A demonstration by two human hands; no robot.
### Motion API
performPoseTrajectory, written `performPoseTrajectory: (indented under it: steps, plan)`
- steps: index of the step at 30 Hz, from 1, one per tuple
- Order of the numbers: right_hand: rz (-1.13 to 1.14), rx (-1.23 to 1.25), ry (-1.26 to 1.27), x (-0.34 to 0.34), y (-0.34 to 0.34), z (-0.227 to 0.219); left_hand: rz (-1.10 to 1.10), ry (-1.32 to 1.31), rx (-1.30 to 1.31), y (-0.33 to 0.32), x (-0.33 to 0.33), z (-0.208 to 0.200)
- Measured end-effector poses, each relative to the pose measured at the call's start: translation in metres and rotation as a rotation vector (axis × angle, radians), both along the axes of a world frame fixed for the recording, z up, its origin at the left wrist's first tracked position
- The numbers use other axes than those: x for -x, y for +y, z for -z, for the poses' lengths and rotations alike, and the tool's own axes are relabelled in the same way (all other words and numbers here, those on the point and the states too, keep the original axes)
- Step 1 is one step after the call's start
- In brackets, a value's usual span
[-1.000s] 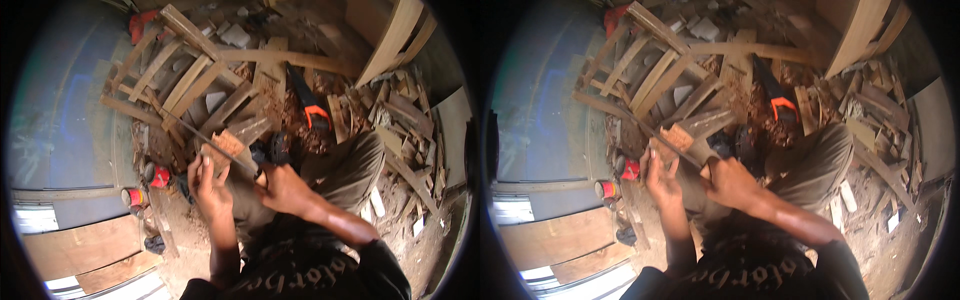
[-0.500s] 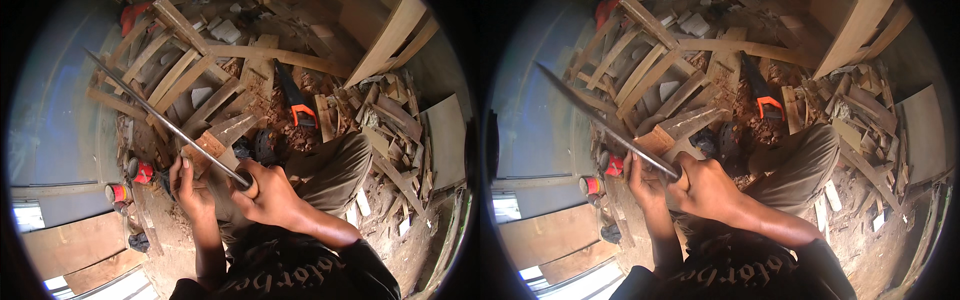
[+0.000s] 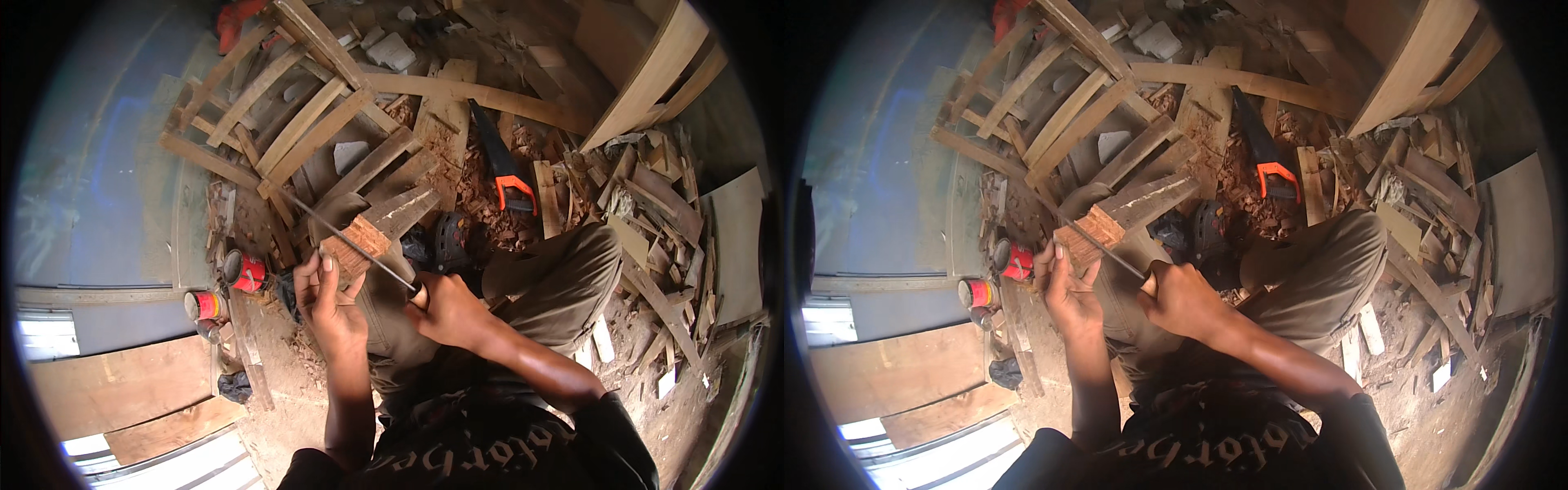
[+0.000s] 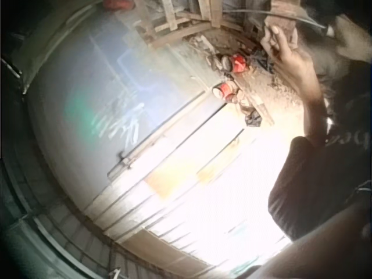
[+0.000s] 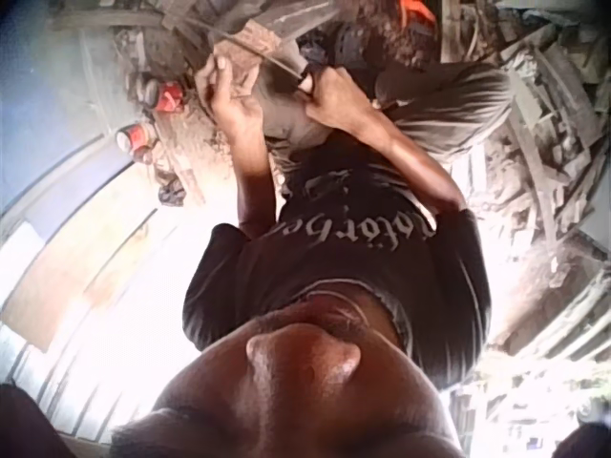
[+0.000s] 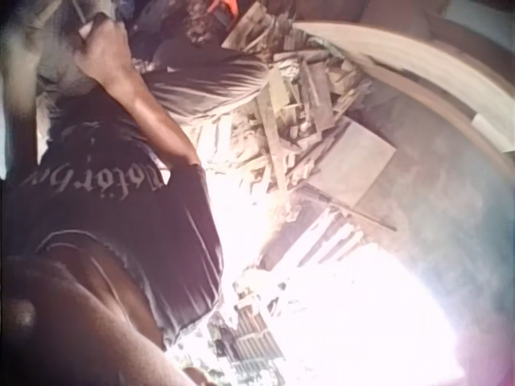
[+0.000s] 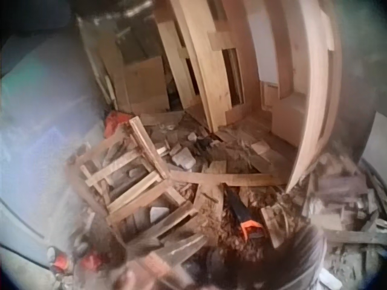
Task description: The person is assembling a wooden structure using a hammer and nails. They position wooden slats and secure them with nails, working on the floor amidst scattered wood pieces.
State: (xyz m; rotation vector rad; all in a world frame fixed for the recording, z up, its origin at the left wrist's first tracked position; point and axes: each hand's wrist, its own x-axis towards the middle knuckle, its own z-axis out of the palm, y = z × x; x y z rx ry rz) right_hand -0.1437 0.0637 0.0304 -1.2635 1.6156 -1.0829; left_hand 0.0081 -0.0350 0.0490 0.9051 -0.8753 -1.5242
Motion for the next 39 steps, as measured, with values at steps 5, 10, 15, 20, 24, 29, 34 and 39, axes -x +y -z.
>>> performPoseTrajectory:
  steps: [5,10,15,20,24,29,34,39]
  plan:
    - [0.052,0.176,-0.058,0.005,-0.004,-0.043,-0.024,-0.015,0.024,0.002,0.004,-0.004]
    - [0.027,-0.012,-0.046,-0.001,-0.001,-0.006,-0.078,-0.054,0.016,0.002,0.009,-0.006]
    - [0.066,0.072,-0.025,0.001,-0.001,-0.035,0.044,-0.005,0.051,-0.004,0.0,-0.001]
    - [0.05,0.054,-0.048,-0.008,0.0,0.007,0.006,-0.05,0.025,-0.001,-0.003,-0.002]
    - [0.039,0.007,-0.013,0.001,-0.001,0.003,0.01,-0.005,0.013,-0.01,0.002,-0.001]
    - [0.162,0.364,-0.191,-0.004,0.002,-0.036,0.052,0.009,0.064,-0.011,-0.004,0.001]
    - [0.004,-0.033,-0.077,-0.004,0.009,0.002,0.083,-0.015,-0.03,-0.005,-0.015,0.0]
    - [0.075,0.136,-0.072,-0.001,0.008,-0.039,0.082,0.024,0.008,0.0,-0.008,0.003]
